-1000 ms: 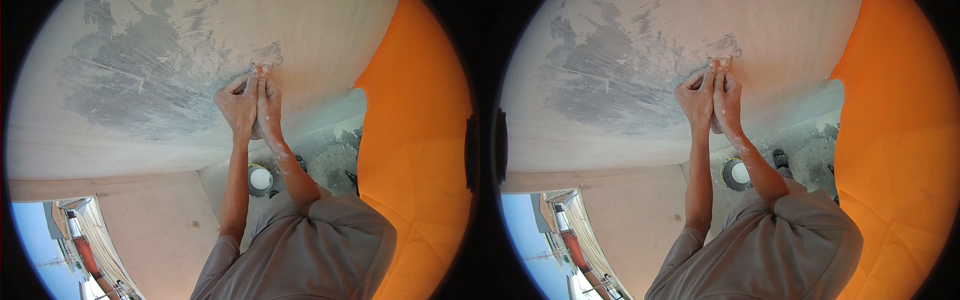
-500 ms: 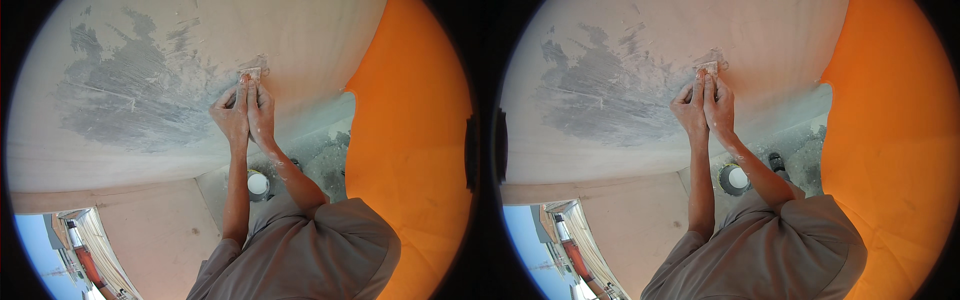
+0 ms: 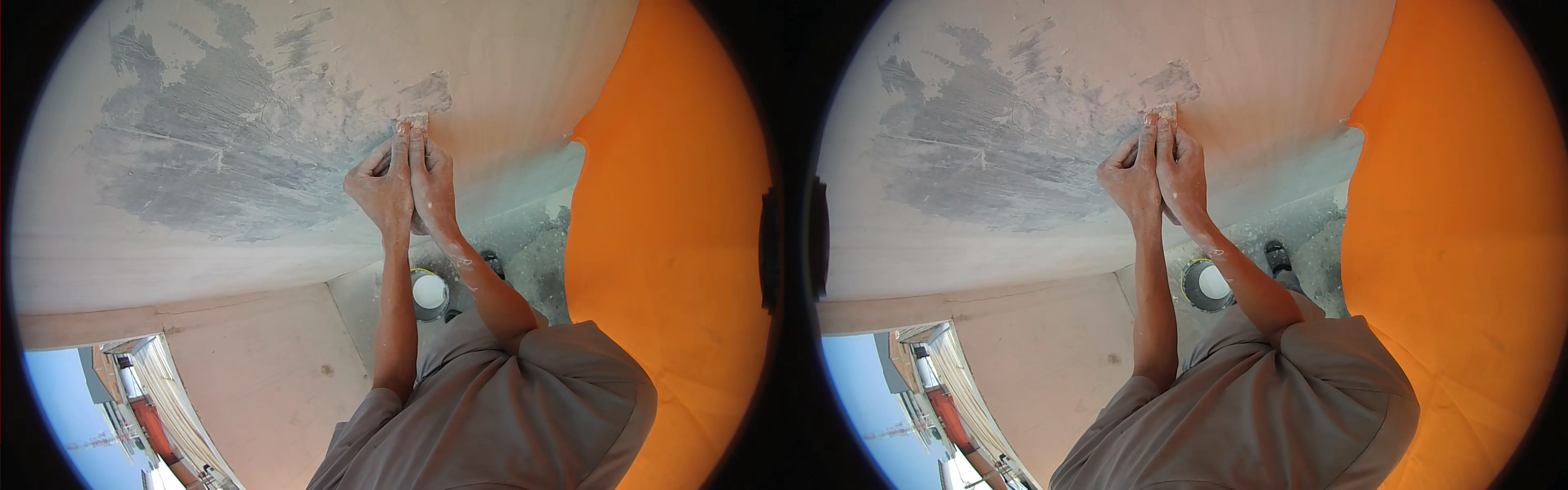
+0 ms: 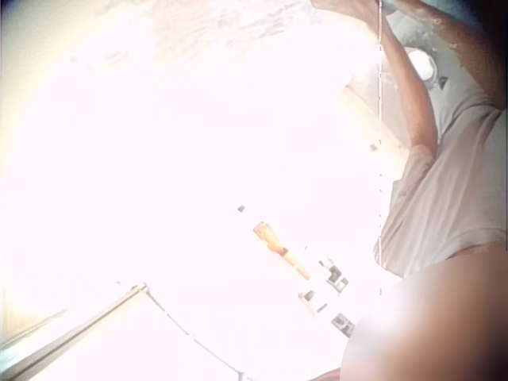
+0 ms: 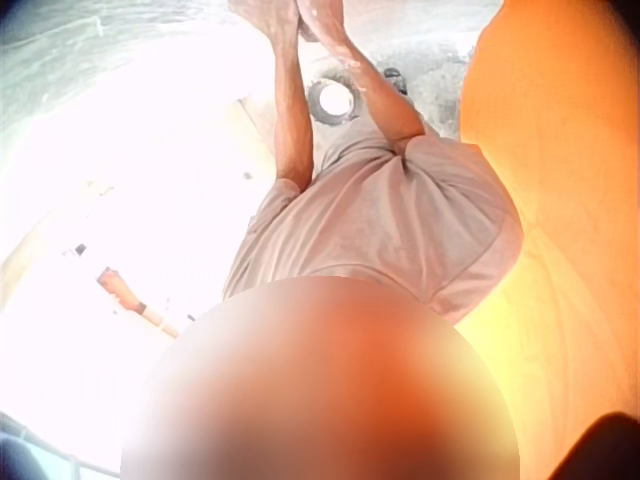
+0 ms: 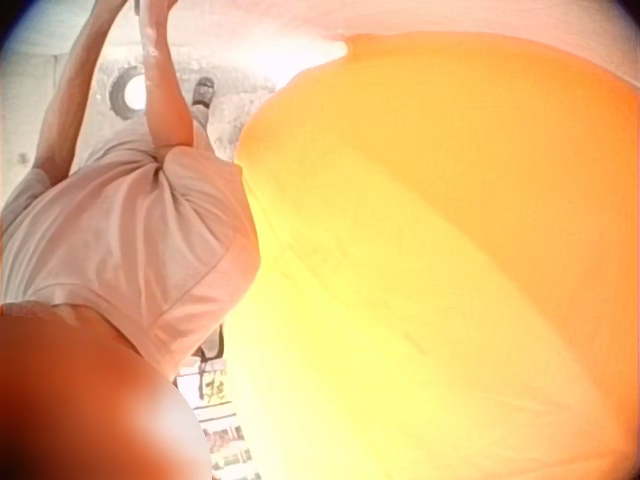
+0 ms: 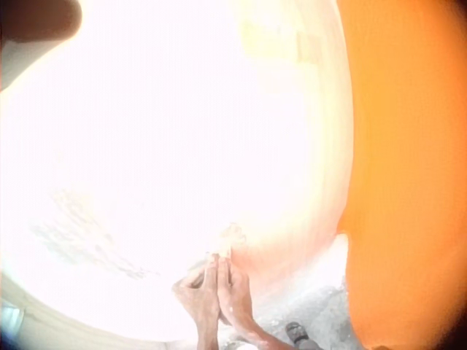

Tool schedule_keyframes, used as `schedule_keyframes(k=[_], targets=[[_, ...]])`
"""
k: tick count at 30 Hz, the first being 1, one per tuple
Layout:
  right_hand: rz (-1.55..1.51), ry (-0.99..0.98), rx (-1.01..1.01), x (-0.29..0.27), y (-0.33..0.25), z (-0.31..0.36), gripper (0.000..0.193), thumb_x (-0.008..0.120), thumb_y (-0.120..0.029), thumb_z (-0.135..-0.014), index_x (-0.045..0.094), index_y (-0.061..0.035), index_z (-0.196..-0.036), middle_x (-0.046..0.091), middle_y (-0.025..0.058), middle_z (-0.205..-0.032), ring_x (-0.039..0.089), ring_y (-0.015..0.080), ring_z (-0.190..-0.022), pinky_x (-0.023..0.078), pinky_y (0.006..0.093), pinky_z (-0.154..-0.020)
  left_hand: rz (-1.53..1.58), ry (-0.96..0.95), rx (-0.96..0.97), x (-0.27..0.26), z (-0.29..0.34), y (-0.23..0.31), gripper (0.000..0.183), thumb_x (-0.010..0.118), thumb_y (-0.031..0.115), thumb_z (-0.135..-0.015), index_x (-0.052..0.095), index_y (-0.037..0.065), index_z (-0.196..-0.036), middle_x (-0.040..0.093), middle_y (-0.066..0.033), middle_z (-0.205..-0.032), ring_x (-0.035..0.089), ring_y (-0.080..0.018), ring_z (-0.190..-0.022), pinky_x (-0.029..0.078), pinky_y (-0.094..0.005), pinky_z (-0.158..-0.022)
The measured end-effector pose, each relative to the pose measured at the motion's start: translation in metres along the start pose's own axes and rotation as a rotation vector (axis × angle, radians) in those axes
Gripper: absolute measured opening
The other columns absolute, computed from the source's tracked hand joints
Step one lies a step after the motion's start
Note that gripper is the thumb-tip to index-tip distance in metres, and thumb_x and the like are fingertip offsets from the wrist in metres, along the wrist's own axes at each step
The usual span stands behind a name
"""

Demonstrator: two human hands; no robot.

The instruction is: Repairing a hole or gap in a white wall using a putty knife and filler compound.

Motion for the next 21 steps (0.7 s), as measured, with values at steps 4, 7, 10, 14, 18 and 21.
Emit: schedule_keyframes(k=[4, 7, 10, 14, 18, 21], targets=[[-0.045, -0.023, 0.035, 0.004, 0.001, -0.005, 0.041, 0.050, -0.030, -0.110, 0.065, 0.0046, -0.094, 0.062, 0.0060, -0.072, 0.054, 0.0106, -0.069, 0.047, 0.0323, -0.062, 0.022, 0.004, 0.026, 0.002, -0.005, 0.004, 0.024, 0.081, 0.018, -0.090, 0.080, -0.004, -0.100, 0.074, -0.0057, -0.078, 0.060, -0.0059, -0.069, 0.049, -0.0216, -0.063], [-0.079, -0.030, 0.061, 0.005, -0.001, 0.000, 0.043, 0.049, -0.031, -0.111, 0.065, 0.0036, -0.091, 0.060, 0.0032, -0.072, 0.052, 0.0089, -0.070, 0.047, 0.0309, -0.062, -0.002, -0.002, 0.009, 0.000, -0.002, 0.010, 0.024, 0.082, 0.019, -0.090, 0.080, -0.003, -0.100, 0.075, -0.0062, -0.078, 0.060, -0.0062, -0.069, 0.049, -0.0217, -0.063], [-0.113, -0.038, 0.070, 0.008, -0.011, 0.001, 0.045, 0.048, -0.033, -0.111, 0.065, 0.0026, -0.090, 0.059, 0.0018, -0.073, 0.052, 0.0082, -0.071, 0.047, 0.0300, -0.063, 0.024, 0.006, 0.012, -0.001, -0.001, 0.015, 0.024, 0.082, 0.019, -0.090, 0.080, -0.003, -0.100, 0.075, -0.0074, -0.078, 0.061, -0.0069, -0.069, 0.050, -0.0230, -0.063], [-0.139, -0.049, 0.112, 0.008, -0.006, 0.001, 0.046, 0.047, -0.035, -0.111, 0.065, 0.0020, -0.091, 0.061, 0.0017, -0.075, 0.053, 0.0081, -0.073, 0.047, 0.0288, -0.065, -0.008, 0.007, 0.038, -0.001, -0.001, 0.021, 0.024, 0.080, 0.017, -0.090, 0.079, -0.005, -0.098, 0.076, -0.0109, -0.077, 0.063, -0.0071, -0.071, 0.051, -0.0241, -0.065], [-0.156, -0.063, 0.129, 0.008, -0.003, 0.000, 0.046, 0.048, -0.036, -0.111, 0.067, 0.0025, -0.094, 0.062, 0.0019, -0.077, 0.054, 0.0082, -0.075, 0.048, 0.0281, -0.067, -0.027, 0.005, 0.037, 0.000, -0.001, 0.021, 0.021, 0.080, 0.017, -0.090, 0.080, -0.003, -0.098, 0.076, -0.0094, -0.078, 0.063, -0.0082, -0.069, 0.051, -0.0252, -0.065], [-0.150, -0.053, 0.098, 0.009, -0.009, 0.000, 0.046, 0.047, -0.036, -0.111, 0.068, 0.0027, -0.097, 0.063, 0.0014, -0.079, 0.055, 0.0078, -0.077, 0.049, 0.0272, -0.068, -0.030, 0.005, 0.065, -0.001, -0.001, 0.028, 0.022, 0.081, 0.018, -0.089, 0.080, -0.003, -0.098, 0.076, -0.0095, -0.078, 0.063, -0.0081, -0.069, 0.051, -0.0255, -0.065]])
Point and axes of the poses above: each hand's wrist, its own z-axis away from the middle knuckle, its own x-axis out of the palm, y = z × x, the point moved 8 cm from there along -z, towards the middle knuckle
